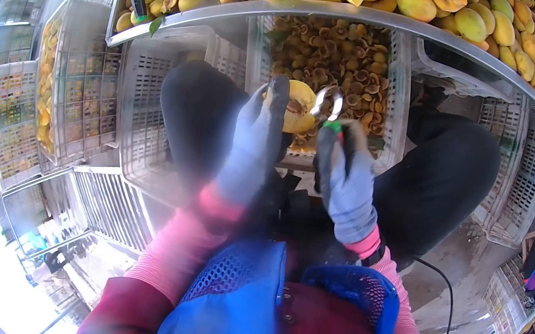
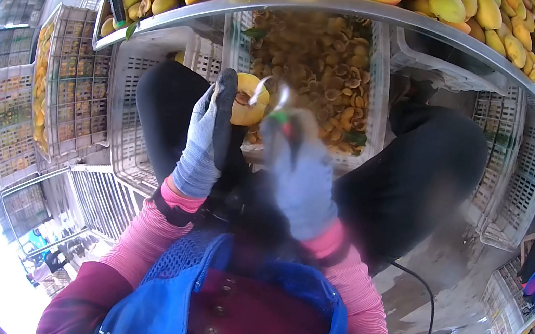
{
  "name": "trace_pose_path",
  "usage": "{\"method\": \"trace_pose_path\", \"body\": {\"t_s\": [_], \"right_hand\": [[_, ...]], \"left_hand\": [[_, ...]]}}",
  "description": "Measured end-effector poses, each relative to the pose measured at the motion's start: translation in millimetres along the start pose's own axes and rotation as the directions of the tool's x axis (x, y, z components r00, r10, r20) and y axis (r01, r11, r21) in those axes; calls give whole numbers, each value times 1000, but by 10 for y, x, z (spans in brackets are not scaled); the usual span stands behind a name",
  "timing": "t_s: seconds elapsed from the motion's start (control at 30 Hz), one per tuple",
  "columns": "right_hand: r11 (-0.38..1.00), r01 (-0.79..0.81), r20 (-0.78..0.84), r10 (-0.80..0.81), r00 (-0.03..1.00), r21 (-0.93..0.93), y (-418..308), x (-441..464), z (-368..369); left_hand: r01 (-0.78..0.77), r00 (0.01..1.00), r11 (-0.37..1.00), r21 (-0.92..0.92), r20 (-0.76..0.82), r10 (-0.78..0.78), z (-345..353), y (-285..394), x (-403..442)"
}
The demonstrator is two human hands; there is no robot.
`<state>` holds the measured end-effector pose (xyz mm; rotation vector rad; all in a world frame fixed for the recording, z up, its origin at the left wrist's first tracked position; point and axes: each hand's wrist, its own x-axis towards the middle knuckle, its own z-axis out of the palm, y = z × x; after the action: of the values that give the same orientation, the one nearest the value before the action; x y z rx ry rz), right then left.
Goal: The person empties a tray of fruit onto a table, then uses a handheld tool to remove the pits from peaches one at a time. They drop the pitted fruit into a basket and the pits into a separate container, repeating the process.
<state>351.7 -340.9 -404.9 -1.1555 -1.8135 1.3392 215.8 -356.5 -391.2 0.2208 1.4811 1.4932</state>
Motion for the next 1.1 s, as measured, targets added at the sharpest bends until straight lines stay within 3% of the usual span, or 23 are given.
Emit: {"method": "trace_pose_path", "body": {"t_s": [0.07,0.17,0.23,0.27,0.33,0.43,0.53,0.63,0.77,0.83,0.9,0.97,1.03,1.1], "right_hand": [[957,147,-66,-168,984,-251,-80,-117,73],[929,181,-108,-226,968,-322,-52,-172,125],[955,146,-158,-191,969,-260,-89,-185,164],[969,130,-152,-164,975,-211,-103,-177,162],[989,94,-132,-109,985,-117,-129,-154,140],[989,81,-84,-91,992,-122,-57,-175,148],[930,246,-103,-283,954,-273,-40,-241,181],[995,86,46,-83,995,-56,-70,-213,86],[931,312,60,-306,950,-188,179,-280,135],[920,330,56,-326,944,-209,208,-304,160],[918,364,55,-359,932,-159,172,-289,147],[926,367,90,-359,929,-94,205,-307,114],[941,335,145,-325,935,-50,325,-331,103],[959,284,169,-278,946,-12,362,-329,125]], "left_hand": [[-59,997,998,21,-46,60,42,-59,-56],[-166,979,983,80,-106,174,100,-109,-133],[-251,953,955,158,-132,272,104,-124,-177],[-160,977,953,257,-94,189,70,-82,-200],[-216,970,950,224,-61,235,109,-73,-237],[-327,943,912,247,16,334,37,-151,-216],[-358,932,902,241,38,360,36,-188,-245],[-357,933,902,241,58,354,45,-189,-242],[-351,936,898,266,59,348,60,-124,-288],[-554,823,712,431,157,545,34,-156,-257],[-503,858,741,444,155,489,-2,-179,-199],[-168,986,942,291,67,155,-64,-149,-109],[25,989,983,179,139,-50,-114,-43,-95],[358,912,930,76,185,-366,-104,171,-98]]}}
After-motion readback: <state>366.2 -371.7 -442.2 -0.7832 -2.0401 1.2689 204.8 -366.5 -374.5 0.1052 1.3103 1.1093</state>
